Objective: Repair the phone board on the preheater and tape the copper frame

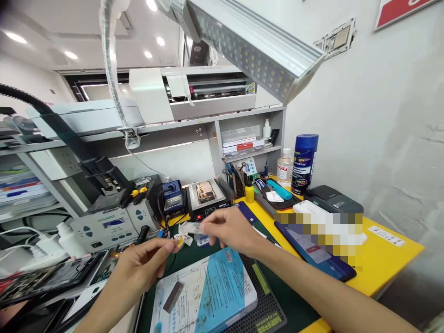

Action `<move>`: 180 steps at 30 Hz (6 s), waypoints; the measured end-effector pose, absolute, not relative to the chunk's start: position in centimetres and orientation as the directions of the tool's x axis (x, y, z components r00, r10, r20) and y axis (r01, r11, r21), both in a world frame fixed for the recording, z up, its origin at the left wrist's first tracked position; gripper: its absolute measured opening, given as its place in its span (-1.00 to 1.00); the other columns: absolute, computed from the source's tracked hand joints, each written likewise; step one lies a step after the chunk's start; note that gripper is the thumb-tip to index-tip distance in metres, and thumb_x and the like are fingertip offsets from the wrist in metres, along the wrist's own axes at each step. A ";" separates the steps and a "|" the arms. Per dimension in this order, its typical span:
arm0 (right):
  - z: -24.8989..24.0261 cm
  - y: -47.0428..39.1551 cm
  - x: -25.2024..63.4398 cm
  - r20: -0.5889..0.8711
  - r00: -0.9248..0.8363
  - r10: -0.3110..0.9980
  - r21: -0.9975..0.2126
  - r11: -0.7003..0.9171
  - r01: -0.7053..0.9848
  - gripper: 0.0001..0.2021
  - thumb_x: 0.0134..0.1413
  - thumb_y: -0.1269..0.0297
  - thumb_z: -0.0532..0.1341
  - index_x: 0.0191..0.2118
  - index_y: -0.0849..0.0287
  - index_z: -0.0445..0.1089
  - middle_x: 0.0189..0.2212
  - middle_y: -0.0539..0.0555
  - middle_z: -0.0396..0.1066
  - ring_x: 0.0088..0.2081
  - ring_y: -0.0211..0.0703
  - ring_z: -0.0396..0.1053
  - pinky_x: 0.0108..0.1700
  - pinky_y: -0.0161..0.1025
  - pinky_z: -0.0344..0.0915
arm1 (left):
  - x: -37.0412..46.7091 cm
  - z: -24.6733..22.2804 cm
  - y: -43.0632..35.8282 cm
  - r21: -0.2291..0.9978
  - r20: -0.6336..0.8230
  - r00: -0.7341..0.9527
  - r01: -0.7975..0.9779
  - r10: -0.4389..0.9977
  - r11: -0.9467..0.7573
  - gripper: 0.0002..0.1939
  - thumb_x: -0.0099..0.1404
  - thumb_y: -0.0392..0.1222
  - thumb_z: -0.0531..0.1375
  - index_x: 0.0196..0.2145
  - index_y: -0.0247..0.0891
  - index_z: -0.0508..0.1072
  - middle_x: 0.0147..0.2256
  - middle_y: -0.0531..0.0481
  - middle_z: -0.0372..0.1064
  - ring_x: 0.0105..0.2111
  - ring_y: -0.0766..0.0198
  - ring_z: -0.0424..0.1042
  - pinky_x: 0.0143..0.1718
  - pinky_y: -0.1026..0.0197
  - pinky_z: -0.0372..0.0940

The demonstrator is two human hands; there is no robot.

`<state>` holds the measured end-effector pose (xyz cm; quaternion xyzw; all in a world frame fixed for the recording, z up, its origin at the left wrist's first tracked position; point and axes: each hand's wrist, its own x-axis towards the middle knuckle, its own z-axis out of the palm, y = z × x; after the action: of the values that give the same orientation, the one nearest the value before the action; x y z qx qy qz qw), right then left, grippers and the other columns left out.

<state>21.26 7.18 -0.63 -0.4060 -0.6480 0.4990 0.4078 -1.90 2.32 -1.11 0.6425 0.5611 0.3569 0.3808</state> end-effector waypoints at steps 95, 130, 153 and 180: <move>4.6 25.3 15.6 0.031 -0.257 0.966 -0.467 0.242 0.851 -0.70 0.27 0.18 0.20 0.04 0.21 0.36 0.00 0.14 0.37 -0.07 -0.06 0.41 -0.06 -0.03 0.41 | 2.0 -2.0 5.8 0.638 0.473 0.124 0.635 0.873 -0.435 -0.72 0.37 -0.06 0.00 -0.30 -0.20 0.44 -0.29 -0.09 0.41 -0.28 0.14 0.39 -0.29 0.12 0.23; -2.3 15.5 19.9 0.568 -0.418 0.709 -0.085 0.556 0.827 -0.81 0.32 0.43 0.00 -0.14 0.18 0.34 -0.17 0.10 0.44 -0.19 -0.12 0.42 -0.24 -0.26 0.18 | 1.9 -2.9 6.4 0.653 0.382 0.147 0.655 0.912 -0.380 -0.67 0.36 0.05 -0.01 -0.32 -0.15 0.45 -0.33 -0.04 0.43 -0.35 0.17 0.41 -0.37 0.19 0.25; -2.5 15.6 19.9 0.488 -0.467 0.737 -0.055 0.560 0.826 -0.83 0.25 0.44 0.03 -0.16 0.19 0.35 -0.22 0.10 0.50 -0.18 -0.08 0.44 -0.28 -0.24 0.14 | 1.9 -1.8 10.3 0.486 0.417 0.170 0.788 0.893 -0.377 -0.60 0.42 -0.25 -0.11 0.12 -0.29 0.32 0.03 -0.14 0.42 0.04 0.24 0.40 0.05 0.21 0.29; -2.4 15.9 21.2 0.577 -0.406 0.709 -0.136 0.573 0.808 -0.72 0.21 0.48 0.04 -0.05 0.17 0.40 -0.16 0.10 0.53 -0.16 -0.07 0.48 -0.22 -0.26 0.25 | 3.3 -0.4 21.5 -0.049 0.138 0.326 0.945 0.935 -0.322 -0.58 0.35 -0.08 0.18 0.12 -0.21 0.34 0.22 -0.15 0.19 0.18 -0.01 0.23 0.14 -0.22 0.22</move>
<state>21.16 15.92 -2.39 -0.4544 -0.8343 -0.0825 0.3010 3.28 21.46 -0.36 0.8119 0.5791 0.0422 -0.0603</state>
